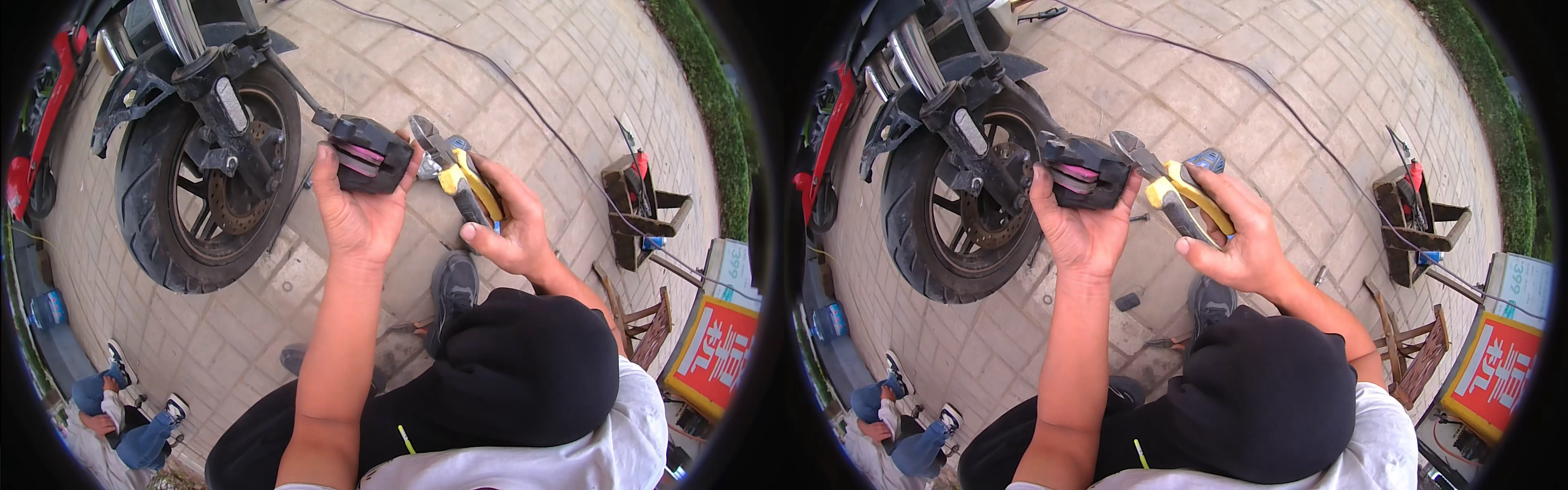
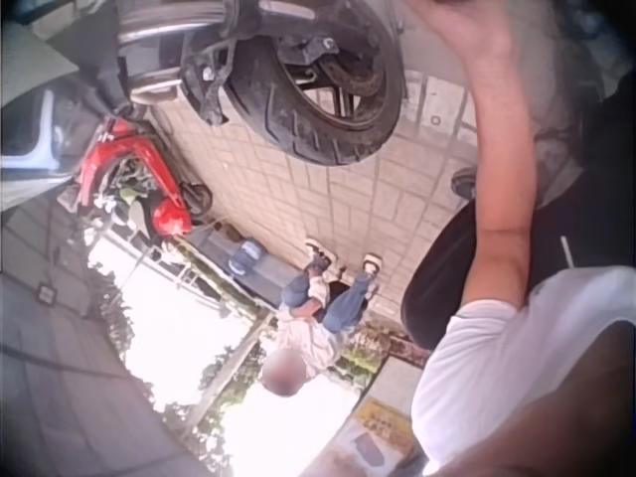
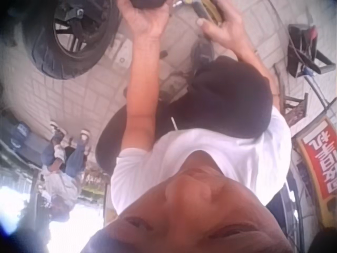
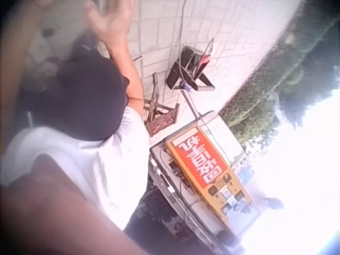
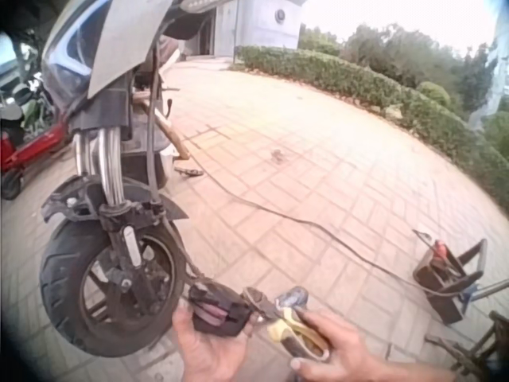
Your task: The person removes old brake pads from a motorcycle brake caliper and installs new pink brake pads. They use pliers to compress the caliper piston and secure the new pads in place.
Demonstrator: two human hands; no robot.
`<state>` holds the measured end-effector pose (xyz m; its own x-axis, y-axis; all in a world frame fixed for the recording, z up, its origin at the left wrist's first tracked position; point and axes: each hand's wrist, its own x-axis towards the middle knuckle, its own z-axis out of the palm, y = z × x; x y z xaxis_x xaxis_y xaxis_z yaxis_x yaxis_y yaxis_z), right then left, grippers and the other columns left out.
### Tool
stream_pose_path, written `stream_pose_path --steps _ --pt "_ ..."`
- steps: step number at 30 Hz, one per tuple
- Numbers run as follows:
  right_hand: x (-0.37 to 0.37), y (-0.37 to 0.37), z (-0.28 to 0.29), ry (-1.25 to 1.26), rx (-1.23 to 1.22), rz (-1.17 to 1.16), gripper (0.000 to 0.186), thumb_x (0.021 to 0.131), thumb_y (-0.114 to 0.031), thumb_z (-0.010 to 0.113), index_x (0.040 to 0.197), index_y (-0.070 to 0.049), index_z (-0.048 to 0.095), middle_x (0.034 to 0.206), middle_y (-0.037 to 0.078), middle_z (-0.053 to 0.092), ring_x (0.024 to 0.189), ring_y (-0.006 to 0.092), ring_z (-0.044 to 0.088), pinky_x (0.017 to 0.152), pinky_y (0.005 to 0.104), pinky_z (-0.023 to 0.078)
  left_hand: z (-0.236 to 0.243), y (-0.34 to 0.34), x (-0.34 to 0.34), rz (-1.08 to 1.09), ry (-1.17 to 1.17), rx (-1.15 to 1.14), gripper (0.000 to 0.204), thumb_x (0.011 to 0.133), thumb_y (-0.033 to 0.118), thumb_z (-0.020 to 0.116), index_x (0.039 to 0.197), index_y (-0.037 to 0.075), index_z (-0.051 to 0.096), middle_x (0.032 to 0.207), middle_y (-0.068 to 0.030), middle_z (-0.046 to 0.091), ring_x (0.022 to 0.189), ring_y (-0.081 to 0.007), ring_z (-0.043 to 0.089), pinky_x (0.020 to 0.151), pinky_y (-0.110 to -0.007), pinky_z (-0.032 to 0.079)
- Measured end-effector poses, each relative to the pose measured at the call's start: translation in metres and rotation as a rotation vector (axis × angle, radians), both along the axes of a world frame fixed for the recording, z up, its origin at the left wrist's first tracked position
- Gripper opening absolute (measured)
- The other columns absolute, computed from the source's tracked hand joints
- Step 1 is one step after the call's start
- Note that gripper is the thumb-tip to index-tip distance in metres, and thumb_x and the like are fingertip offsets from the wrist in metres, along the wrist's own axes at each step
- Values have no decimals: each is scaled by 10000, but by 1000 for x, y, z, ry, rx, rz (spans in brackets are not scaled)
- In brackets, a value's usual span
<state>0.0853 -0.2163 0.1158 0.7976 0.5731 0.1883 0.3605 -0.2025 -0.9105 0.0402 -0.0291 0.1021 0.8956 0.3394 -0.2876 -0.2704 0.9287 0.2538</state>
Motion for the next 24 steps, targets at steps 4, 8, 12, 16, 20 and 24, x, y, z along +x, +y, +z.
stream_pose_path --steps 4,8,12,16,20,24 --pt "4 -2 -5 -133 -55 112 705 691 -209 741 1288 79 501 952 120 559 660 161 506 588 282 427 0 3 0 -8 -17 8 489 872 496 613 1140 89 582 1072 -85 643 1050 -292 616 958 -497 488" --pt "3 -4 -13 -238 -101 200 712 745 -251 705 1324 77 452 1042 173 564 817 251 556 692 341 474 -7 1 1 4 16 94 550 874 520 607 1198 78 556 1105 -83 626 1073 -273 600 969 -502 471" --pt "-3 -19 -30 -249 -72 132 705 801 -298 685 1356 54 432 1113 191 563 893 307 577 713 355 490 -31 -10 -7 31 111 214 650 893 627 513 1284 107 487 1164 -83 585 1106 -239 548 932 -469 448" --pt "-3 -21 -32 -263 -215 176 718 810 -320 676 1358 73 428 1118 217 551 874 273 574 663 334 475 -49 -9 -13 84 107 255 527 995 511 379 1257 70 497 1106 -80 596 996 -227 568 884 -412 448" --pt "-3 -14 -45 -388 99 77 756 836 -332 685 1392 79 379 1122 213 550 851 239 558 645 349 472 -55 -4 -15 87 13 373 549 1033 436 315 1313 -12 463 1129 -96 599 1038 -208 564 947 -363 429" --pt "-2 3 -44 -449 -50 109 750 813 -287 706 1386 86 397 1112 222 569 912 293 613 678 391 504 -43 -11 -6 141 126 248 501 1034 417 315 1260 9 497 1054 -107 620 1000 -241 588 924 -386 443"
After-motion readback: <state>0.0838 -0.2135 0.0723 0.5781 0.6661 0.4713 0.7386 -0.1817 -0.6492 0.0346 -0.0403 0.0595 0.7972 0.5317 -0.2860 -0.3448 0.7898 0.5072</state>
